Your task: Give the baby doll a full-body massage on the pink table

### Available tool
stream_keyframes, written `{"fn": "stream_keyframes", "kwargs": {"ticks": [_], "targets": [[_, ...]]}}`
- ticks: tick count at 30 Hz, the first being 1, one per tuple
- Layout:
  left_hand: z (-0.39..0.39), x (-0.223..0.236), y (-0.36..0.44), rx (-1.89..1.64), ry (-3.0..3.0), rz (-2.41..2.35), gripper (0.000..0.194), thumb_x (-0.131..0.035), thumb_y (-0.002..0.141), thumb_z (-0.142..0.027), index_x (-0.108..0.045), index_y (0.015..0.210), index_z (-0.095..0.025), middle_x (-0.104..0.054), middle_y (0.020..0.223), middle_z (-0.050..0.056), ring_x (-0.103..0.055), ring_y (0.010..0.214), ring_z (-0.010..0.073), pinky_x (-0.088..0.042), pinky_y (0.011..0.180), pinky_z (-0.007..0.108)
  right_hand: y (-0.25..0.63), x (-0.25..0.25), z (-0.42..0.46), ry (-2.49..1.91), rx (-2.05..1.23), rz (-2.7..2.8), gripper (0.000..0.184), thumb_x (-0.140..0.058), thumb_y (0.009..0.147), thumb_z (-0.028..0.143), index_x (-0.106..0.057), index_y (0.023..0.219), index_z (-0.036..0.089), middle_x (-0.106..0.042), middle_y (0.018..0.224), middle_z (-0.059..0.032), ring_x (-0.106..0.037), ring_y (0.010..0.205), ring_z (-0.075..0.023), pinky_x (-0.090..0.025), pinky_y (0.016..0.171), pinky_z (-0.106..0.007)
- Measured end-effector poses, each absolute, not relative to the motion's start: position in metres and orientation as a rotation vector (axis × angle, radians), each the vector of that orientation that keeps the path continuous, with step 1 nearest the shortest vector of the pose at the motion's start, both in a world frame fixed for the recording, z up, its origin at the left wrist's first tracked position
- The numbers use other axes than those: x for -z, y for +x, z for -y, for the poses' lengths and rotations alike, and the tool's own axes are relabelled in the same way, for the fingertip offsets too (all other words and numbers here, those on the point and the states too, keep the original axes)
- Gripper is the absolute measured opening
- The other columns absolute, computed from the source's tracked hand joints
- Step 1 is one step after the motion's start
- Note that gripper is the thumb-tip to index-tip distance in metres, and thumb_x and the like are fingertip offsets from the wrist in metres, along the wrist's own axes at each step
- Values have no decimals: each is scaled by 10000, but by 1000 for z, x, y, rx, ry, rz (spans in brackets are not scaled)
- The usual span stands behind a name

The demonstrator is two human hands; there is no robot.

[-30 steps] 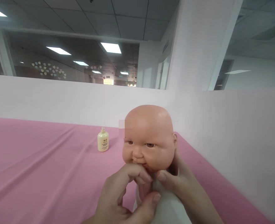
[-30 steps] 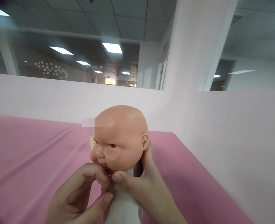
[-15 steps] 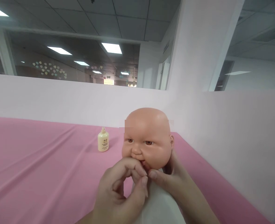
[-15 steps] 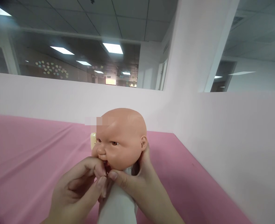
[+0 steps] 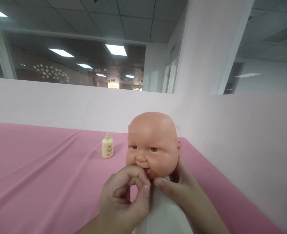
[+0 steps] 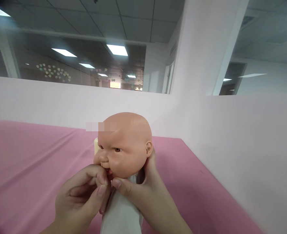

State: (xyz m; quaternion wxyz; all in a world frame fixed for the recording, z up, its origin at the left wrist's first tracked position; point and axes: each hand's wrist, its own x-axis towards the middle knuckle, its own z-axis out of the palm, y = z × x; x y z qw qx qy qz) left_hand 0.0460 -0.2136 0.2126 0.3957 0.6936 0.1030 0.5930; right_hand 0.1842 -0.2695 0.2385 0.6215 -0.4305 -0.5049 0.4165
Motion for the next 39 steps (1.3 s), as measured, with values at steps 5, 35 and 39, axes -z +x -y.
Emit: {"fn": "stream_keyframes", "kwargs": {"ticks": [5, 35, 39], "targets": [[214, -209, 47, -1537, 1777, -273, 150, -644, 783, -179, -545, 671, -192, -498, 441, -64, -458, 389, 70, -445, 457, 179, 185, -239, 269, -966, -996, 1190, 987, -842, 685, 412, -281, 1488, 286, -626, 1239, -114, -582, 1194, -299, -490, 1009, -475], [213, -209, 51, -1616, 1772, -160, 130, -640, 753, -74, -586, 719, -187, -511, 443, -87, -452, 356, 49, -455, 462, 159, 186, -241, 270, -979, -985, 1197, 1009, -839, 686, 389, -258, 1503, 282, -594, 1301, -108, -508, 1294, -296, -425, 1090, -482], [219, -213, 49, -1494, 1751, -326, 117, -655, 742, -106, -581, 696, -186, -505, 455, -82, -455, 384, 51, -452, 469, 164, 186, -240, 270, -999, -970, 1180, 1034, -843, 681, 375, -234, 1513, 298, -596, 1301, -100, -500, 1303, -295, -442, 1077, -471]]}}
